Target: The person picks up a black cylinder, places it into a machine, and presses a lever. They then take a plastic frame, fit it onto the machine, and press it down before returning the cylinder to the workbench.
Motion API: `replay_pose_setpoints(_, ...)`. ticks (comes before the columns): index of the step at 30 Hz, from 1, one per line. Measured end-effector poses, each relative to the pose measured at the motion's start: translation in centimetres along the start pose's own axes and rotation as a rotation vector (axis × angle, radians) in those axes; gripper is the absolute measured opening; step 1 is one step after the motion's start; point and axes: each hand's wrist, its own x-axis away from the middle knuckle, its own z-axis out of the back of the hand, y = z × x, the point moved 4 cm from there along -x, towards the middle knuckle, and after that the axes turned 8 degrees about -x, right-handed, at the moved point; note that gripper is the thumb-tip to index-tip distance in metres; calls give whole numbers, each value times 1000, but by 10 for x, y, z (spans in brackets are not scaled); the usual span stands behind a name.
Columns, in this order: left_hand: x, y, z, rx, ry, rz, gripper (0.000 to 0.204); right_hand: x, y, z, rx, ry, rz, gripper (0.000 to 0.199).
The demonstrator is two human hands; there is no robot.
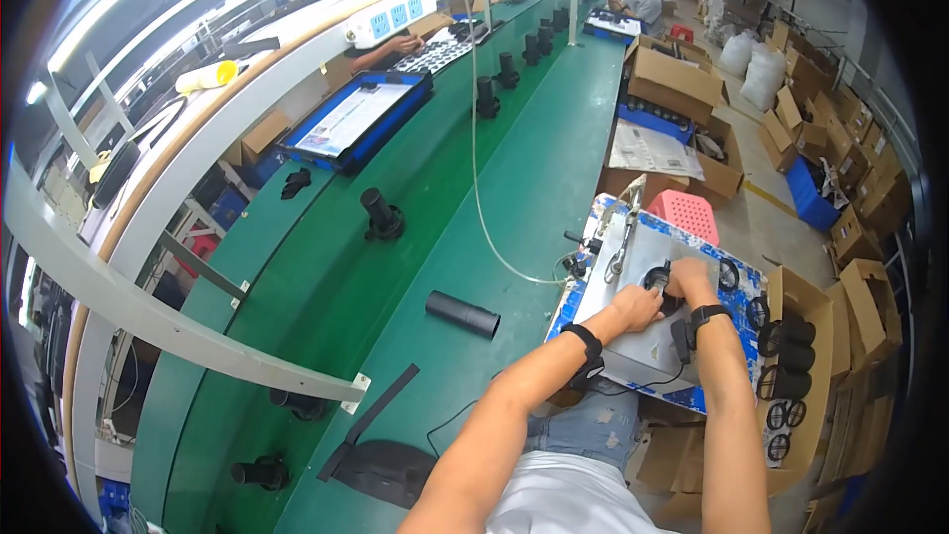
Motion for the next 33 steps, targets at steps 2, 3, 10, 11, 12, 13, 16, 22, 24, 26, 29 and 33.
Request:
replay_pose_setpoints(2, -3, 2, -4, 2, 83, 60, 41, 0, 2, -3, -7, 155, -24, 29)
replay_pose_setpoints(3, -9, 6, -4, 31, 104, 19, 43, 11, 10, 2, -65, 217, -53, 25)
replay_pose_setpoints(10, 0, -10, -6, 40, 252, 95, 42, 26, 0, 9, -66, 361, 60, 39)
replay_pose_setpoints(11, 16, -13, -8, 101, 372, 153, 38, 15, 1, -4, -96, 414, 127, 42)
replay_pose_setpoints(12, 36, -23, -7, 149, 498, 226, 35, 3, -4, -16, -126, 466, 215, 46)
replay_pose_setpoints(13, 39, -2, 12, 321, 603, 125, 31, 11, 45, -40, -410, 466, 213, 44)
replay_pose_setpoints(16, 120, -31, 55, 403, 676, 268, 25, 24, 87, -83, -988, 452, 252, 43)
replay_pose_setpoints(22, 291, -140, 36, -273, 250, 850, 62, 29, 81, -100, -1140, 778, 370, 40)
replay_pose_setpoints(24, 323, -151, 7, -387, 253, 828, 64, 27, 78, -105, -1169, 763, 385, 38)
replay_pose_setpoints(26, 325, -164, 3, -493, 274, 772, 65, 23, 77, -104, -1205, 758, 382, 35)
replay_pose_setpoints(29, 319, -188, 0, -426, -43, 960, 52, 28, 65, -94, -1240, 700, 396, 30)
replay_pose_setpoints(33, 304, -185, 8, -102, -101, 931, 50, 52, 67, -102, -1627, 718, 227, 25)
